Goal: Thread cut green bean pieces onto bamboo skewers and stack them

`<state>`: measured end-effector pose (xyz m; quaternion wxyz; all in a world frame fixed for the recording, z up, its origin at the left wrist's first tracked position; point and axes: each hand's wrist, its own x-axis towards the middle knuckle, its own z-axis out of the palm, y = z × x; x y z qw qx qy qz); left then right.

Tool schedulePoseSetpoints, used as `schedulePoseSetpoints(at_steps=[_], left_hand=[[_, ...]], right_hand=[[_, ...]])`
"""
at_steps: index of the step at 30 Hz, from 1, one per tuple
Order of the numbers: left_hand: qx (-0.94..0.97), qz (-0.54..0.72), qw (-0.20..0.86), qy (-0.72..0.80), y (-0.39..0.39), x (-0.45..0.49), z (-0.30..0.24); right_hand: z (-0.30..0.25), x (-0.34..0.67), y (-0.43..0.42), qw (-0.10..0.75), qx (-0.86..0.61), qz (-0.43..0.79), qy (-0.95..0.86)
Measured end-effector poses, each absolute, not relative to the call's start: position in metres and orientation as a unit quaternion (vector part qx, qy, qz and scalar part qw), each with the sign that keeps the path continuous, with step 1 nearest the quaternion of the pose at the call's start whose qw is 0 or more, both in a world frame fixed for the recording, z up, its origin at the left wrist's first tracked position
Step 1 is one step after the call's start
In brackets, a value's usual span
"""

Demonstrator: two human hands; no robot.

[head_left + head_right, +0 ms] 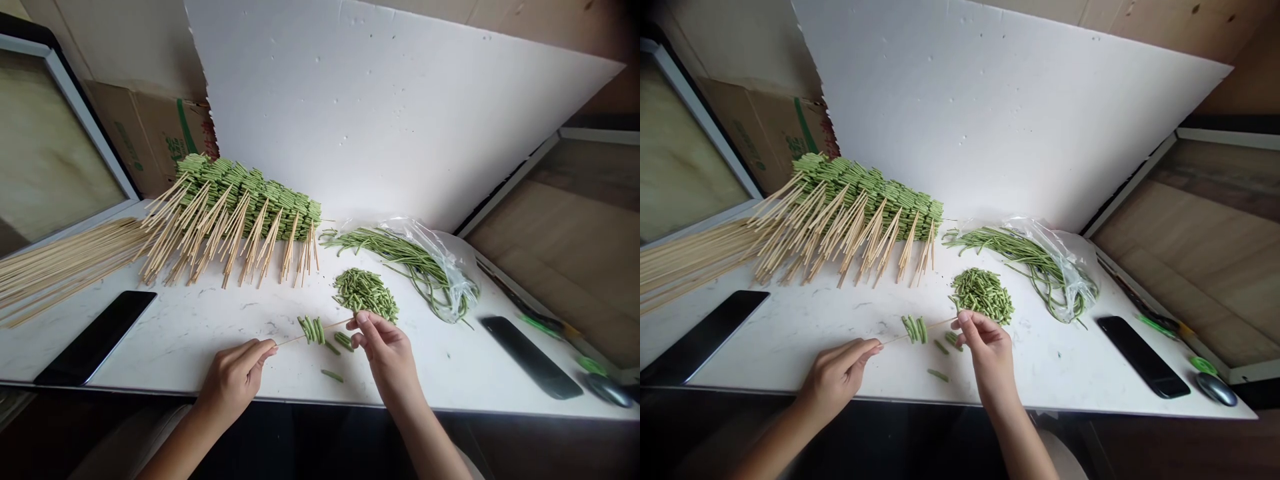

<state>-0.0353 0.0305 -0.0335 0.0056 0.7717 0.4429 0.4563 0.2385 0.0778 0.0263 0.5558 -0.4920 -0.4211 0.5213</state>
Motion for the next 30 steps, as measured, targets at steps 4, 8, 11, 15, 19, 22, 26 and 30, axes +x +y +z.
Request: schedulePoseSetpoints(at_steps=[4, 8, 11, 15, 19, 22, 26, 30], left_hand=[[0.775, 0.451, 0.007, 0.444, 0.031, -0.035, -0.034], [0.776, 0.452, 0.003, 0.441, 0.031, -0.033, -0.032], [0.777, 0.451, 0.0, 0.44, 0.03, -0.033, -0.032], [0.783, 0.448, 0.004, 0.431, 0.03, -0.034, -0.034], [0.788, 0.44, 0.02, 0.43, 0.029, -0.034, -0.033], [0.784, 0.443, 0.033, 0.433, 0.028, -0.033, -0.03], [0.766, 0.457, 0.034, 0.451, 0.03, -0.034, -0.03], [0.732, 0.475, 0.021, 0.488, 0.031, -0.034, -0.032]], right_hand=[[0.026, 0.23, 0.072, 0.565, -0.49, 0.507, -0.429], [0.029, 0.223, 0.066, 0.569, -0.518, 0.457, -0.446], [0.031, 0.22, 0.063, 0.563, -0.53, 0.431, -0.465], [0.028, 0.209, 0.058, 0.546, -0.525, 0.451, -0.473], [0.024, 0.195, 0.05, 0.536, -0.504, 0.479, -0.479], [0.021, 0.191, 0.048, 0.535, -0.493, 0.48, -0.49], [0.026, 0.208, 0.06, 0.519, -0.493, 0.476, -0.51], [0.042, 0.241, 0.074, 0.457, -0.52, 0.442, -0.57]])
